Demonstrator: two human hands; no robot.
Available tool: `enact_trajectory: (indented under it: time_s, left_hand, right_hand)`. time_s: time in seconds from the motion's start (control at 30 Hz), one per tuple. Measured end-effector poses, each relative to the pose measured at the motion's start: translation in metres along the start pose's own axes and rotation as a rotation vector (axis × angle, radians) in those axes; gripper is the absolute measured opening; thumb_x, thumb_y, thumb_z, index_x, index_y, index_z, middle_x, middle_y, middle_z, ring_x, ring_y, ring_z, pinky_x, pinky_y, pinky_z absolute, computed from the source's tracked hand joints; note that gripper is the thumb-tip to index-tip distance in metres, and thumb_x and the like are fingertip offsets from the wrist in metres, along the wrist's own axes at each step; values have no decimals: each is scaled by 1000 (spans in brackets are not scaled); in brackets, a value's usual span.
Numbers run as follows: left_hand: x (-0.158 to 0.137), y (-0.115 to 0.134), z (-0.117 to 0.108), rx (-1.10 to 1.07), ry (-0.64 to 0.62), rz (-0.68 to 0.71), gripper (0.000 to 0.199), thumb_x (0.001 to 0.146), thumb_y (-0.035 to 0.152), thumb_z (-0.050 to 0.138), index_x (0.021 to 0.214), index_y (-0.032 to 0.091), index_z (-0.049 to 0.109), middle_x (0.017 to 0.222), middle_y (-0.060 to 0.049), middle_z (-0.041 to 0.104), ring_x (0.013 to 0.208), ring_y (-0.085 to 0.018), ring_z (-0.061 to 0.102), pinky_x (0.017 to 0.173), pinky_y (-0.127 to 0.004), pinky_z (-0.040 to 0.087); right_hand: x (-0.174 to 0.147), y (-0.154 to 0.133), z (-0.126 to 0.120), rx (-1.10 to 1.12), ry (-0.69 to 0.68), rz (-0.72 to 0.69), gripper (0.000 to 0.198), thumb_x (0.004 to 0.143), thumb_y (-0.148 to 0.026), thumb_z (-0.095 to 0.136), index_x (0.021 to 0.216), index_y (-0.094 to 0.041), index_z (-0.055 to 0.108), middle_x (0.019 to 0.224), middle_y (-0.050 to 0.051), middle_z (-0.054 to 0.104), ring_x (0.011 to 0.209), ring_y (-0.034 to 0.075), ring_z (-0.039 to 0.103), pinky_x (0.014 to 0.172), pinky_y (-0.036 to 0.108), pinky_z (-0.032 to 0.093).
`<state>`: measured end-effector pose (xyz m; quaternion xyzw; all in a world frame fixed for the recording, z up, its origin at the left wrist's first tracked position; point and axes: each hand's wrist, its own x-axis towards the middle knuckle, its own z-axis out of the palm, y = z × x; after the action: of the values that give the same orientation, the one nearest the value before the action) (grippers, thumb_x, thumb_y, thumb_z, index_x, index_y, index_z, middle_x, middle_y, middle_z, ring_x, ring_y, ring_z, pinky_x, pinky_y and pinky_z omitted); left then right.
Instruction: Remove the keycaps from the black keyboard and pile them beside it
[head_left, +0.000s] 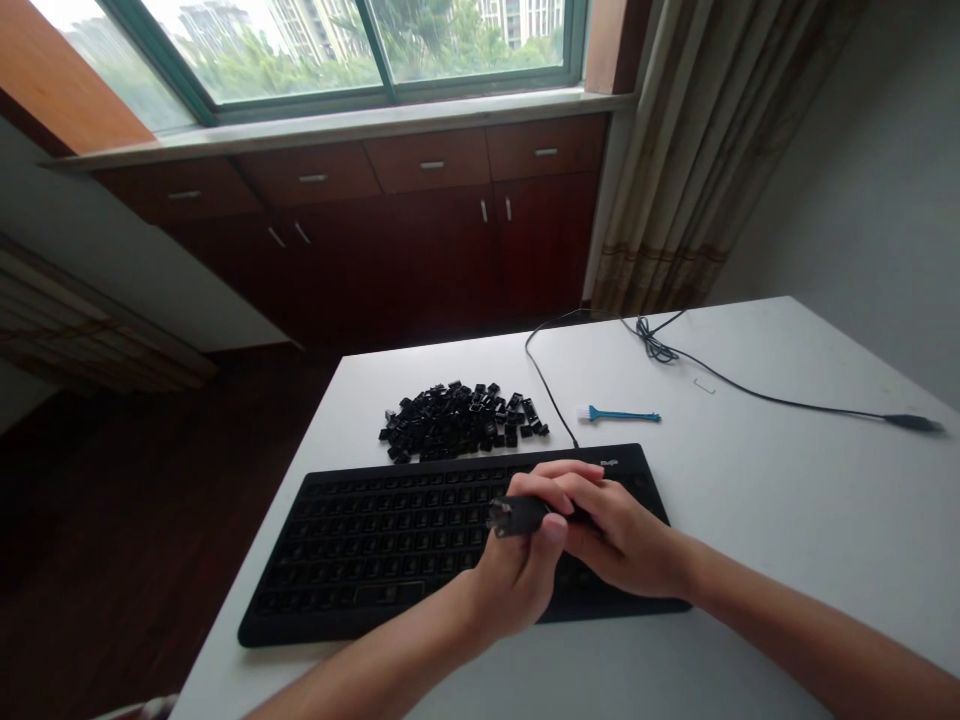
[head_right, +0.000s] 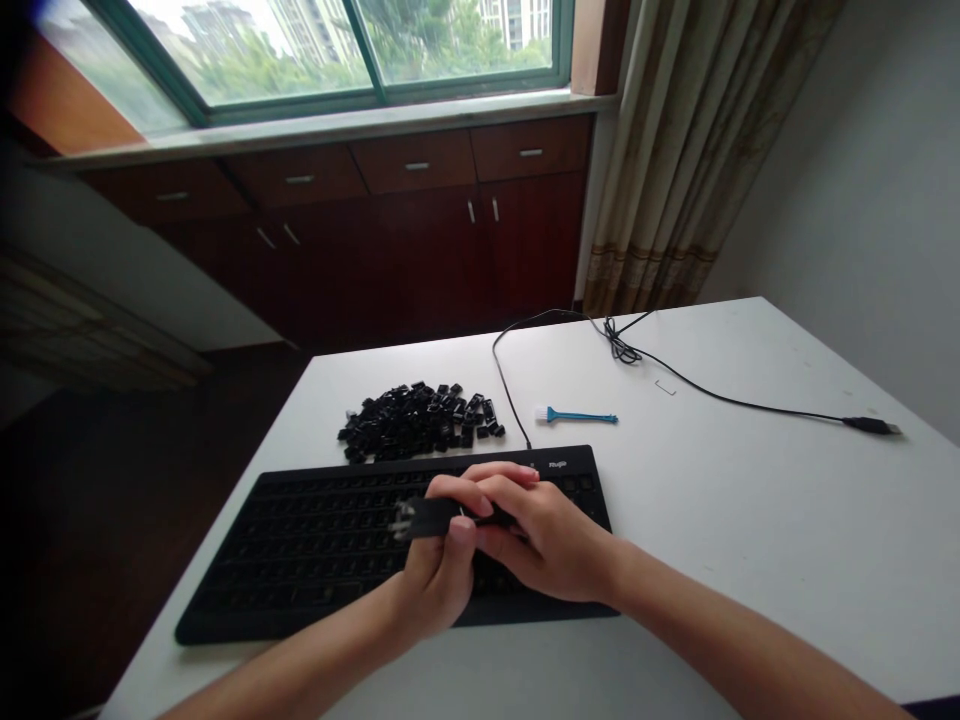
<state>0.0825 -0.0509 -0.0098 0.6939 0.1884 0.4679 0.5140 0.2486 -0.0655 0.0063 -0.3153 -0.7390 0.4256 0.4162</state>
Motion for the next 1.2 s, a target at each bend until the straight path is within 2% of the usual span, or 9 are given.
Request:
enact_trajectory:
  time_s: [0.13, 0.27, 0.37, 0.47, 0.6, 0.77, 0.97, 1.1, 1.2]
  left_hand:
    - [3, -2, -1, 11, 30, -74, 25, 107, 41, 36, 117, 22, 48, 138, -14, 57, 128, -25, 56, 107, -49, 49]
    - [4, -3, -1, 42, 8, -158, 40, 105, 41, 44, 140, 22, 41, 142, -14, 54, 132, -26, 53, 113, -49, 44]
    - [5, -2, -1, 114, -16, -193, 51, 101, 39, 53, 146, 23, 35, 144, -14, 50, 131, -26, 54, 111, -47, 47]
    - [6, 2, -3, 357, -68, -162, 53, 95, 32, 62, 142, 22, 39, 143, -15, 50, 131, -28, 51, 111, -50, 46]
    - [10, 6, -10, 702, -251, -82, 44, 93, 28, 62, 135, 22, 52, 139, -12, 55, 129, -30, 51, 110, -53, 44]
    - [13, 3, -11, 857, -351, -44, 29, 97, 35, 58, 124, 24, 64, 136, -10, 58, 124, -31, 53, 103, -53, 47]
    - [17, 6, -11, 783, -382, -45, 13, 97, 30, 61, 106, 22, 67, 118, -4, 69, 110, -23, 62, 98, -42, 48]
    - [39, 20, -34, 812, -352, -63, 17, 97, 35, 62, 102, 20, 67, 97, -3, 74, 91, -20, 68, 85, -36, 50]
    - [61, 29, -61, 979, -329, -78, 15, 99, 32, 59, 103, 22, 69, 99, -3, 75, 90, -21, 68, 82, -35, 50]
  right_hand:
    - [2, -1, 0, -13, 65, 56, 35, 99, -20, 54, 134, -28, 56, 130, 9, 66, 116, 24, 65, 97, 40, 53]
    - [-3, 4, 0, -18, 133, 170, 22, 99, -26, 57, 121, -25, 60, 110, 8, 70, 95, 23, 67, 85, 37, 54]
    - [-6, 9, -2, 187, 297, 274, 16, 101, -34, 54, 111, -24, 62, 93, 4, 63, 81, 18, 61, 76, 31, 51]
    - [-5, 13, -10, 497, 530, 308, 18, 99, -40, 58, 93, -24, 61, 75, -2, 49, 63, 13, 46, 60, 26, 42]
    - [-1, 15, -22, 648, 682, 308, 31, 94, -45, 63, 74, -22, 56, 68, -3, 44, 59, 13, 40, 57, 27, 39]
    - [1, 16, -23, 634, 723, 371, 34, 92, -46, 66, 71, -21, 56, 64, -3, 43, 55, 12, 36, 51, 26, 35]
    - [2, 16, -21, 679, 752, 379, 34, 91, -44, 68, 71, -20, 55, 64, -3, 44, 54, 10, 35, 50, 23, 33]
    - [2, 15, -22, 696, 760, 383, 34, 90, -44, 69, 71, -20, 56, 64, -3, 45, 53, 9, 36, 50, 22, 34]
    - [2, 15, -23, 697, 747, 384, 34, 91, -44, 69, 71, -19, 56, 63, -3, 45, 53, 9, 36, 49, 22, 34]
